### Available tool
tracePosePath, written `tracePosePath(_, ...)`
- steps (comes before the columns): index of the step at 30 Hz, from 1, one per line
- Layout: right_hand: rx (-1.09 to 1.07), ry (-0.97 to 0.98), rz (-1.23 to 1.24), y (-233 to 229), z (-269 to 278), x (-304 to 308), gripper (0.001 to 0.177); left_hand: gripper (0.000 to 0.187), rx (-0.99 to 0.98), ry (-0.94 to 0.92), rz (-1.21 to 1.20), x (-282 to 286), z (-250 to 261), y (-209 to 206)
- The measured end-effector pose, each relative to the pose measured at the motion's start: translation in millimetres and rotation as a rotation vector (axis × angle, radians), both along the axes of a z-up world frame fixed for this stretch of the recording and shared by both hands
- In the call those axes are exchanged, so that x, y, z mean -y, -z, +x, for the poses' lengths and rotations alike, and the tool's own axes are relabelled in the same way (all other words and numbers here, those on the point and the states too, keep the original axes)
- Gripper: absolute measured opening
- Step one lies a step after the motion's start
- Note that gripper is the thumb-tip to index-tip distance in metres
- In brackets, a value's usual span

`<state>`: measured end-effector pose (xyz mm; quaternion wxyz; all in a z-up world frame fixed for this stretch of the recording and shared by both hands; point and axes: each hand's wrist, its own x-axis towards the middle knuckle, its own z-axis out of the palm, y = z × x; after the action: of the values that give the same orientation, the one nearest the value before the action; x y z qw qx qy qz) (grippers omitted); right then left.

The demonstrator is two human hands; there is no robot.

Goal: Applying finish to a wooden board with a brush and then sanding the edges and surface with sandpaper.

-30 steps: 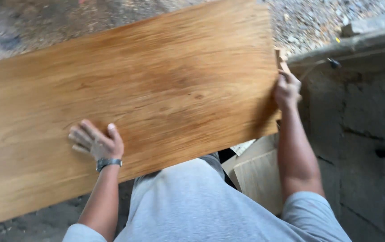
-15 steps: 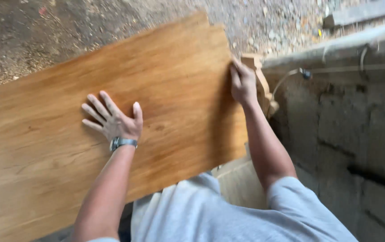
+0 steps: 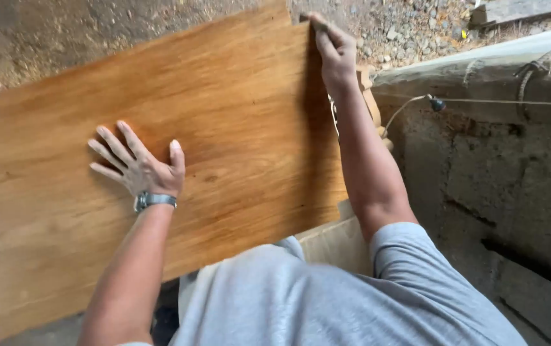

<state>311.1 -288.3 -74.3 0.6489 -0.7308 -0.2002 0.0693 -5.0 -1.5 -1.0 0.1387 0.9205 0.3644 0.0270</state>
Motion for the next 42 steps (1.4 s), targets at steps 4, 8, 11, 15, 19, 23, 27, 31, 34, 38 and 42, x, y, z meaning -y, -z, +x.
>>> tracePosePath(4, -0.119, -0.068, 0.042, -32.2, -49.8, 33.6, 0.035, 0.099, 0.030, 0.013, 0.028, -0.4, 5.7, -2.7)
tracePosePath(8, -0.223, -0.108, 0.125, -25.7, -35.1, 24.6, 0.034, 0.099, 0.027, 0.006, 0.021, -1.8, 6.2, 0.4)
tracePosePath(11, -0.167, -0.176, 0.314, -12.8, 9.1, -10.3, 0.032, 0.099, 0.022, 0.004, 0.018, -2.4, 3.1, 2.2)
tracePosePath(15, -0.168, -0.238, 0.251, -38.0, -38.5, 21.0, 0.039, 0.099, 0.008, -0.009, -0.011, -2.3, 7.1, -3.9)
tracePosePath(19, -0.241, -0.153, 0.260, -17.2, -17.2, 13.4, 0.037, 0.098, 0.015, -0.010, 0.000, -1.4, 4.5, -4.1)
tracePosePath(23, -0.161, -0.100, 0.325, 14.0, -2.5, 10.2, 0.032, 0.098, 0.020, 0.010, 0.038, -1.3, 2.5, 0.8)
tracePosePath(27, -0.207, -0.167, 0.196, -44.5, -60.1, 38.0, 0.041, 0.099, 0.014, -0.007, -0.011, -4.1, 9.2, -3.6)
tracePosePath(31, -0.180, -0.157, 0.279, -27.0, -20.5, 11.9, 0.034, 0.098, 0.025, 0.003, 0.004, -0.6, 2.5, 0.3)
tracePosePath(34, -0.115, -0.140, 0.224, -33.2, -32.9, 19.7, 0.031, 0.098, 0.007, 0.004, -0.016, 2.0, -0.1, -1.1)
tracePosePath(38, -0.246, -0.056, -0.088, -73.3, -144.1, 92.6, 0.037, 0.098, -0.018, -0.005, -0.031, 0.2, 3.1, -5.0)
tracePosePath(42, -0.267, -0.017, -0.063, -63.7, -127.4, 83.1, 0.034, 0.098, -0.010, -0.009, 0.002, -0.5, 4.0, -0.8)
